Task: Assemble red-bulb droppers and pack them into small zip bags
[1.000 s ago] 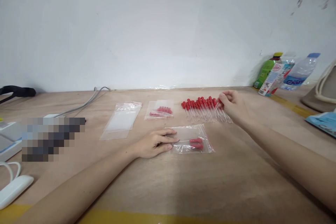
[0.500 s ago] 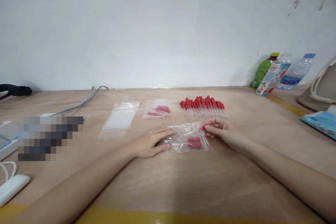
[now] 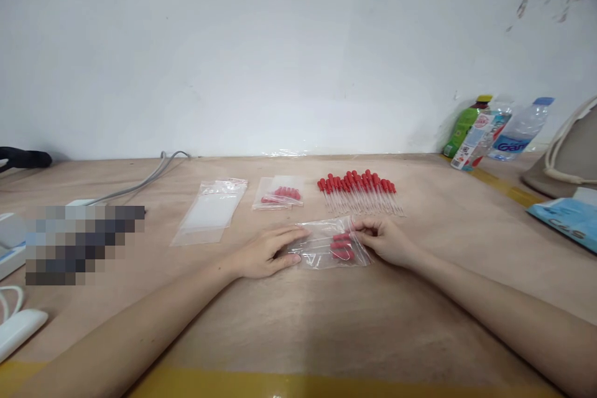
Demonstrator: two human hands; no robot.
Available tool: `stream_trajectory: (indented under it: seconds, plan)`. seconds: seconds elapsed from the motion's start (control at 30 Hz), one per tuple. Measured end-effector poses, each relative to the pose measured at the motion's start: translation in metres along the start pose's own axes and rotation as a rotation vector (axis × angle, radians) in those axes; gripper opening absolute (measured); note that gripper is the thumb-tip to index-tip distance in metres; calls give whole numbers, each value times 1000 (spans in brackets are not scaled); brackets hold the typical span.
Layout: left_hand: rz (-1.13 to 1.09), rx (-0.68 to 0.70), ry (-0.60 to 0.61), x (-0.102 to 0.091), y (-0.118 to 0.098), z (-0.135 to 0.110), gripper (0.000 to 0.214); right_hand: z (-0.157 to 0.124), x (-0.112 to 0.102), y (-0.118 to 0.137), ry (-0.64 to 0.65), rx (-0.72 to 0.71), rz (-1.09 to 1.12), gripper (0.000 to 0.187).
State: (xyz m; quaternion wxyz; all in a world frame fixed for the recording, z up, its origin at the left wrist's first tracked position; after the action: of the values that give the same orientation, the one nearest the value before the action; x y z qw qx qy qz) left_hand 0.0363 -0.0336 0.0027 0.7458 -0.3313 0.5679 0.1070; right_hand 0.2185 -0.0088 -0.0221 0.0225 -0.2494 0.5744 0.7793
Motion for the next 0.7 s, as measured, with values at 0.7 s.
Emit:
stream_trajectory:
  seconds: [0.7]
  plan:
    - [-4,23,22,3,1,1,45,89,-88,-2,-487,144,-833,28]
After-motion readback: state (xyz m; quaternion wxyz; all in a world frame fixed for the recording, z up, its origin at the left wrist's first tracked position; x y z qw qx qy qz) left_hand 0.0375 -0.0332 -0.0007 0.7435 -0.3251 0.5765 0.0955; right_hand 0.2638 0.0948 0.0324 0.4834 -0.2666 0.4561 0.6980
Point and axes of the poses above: each hand's wrist, its own z-axis towards the middle knuckle, its own x-axis out of the palm, y = z × x, the point moved 8 cm from there along z, towards the middle knuckle, and after that the axes turned 4 degrees about -x, right-handed, at the moved point
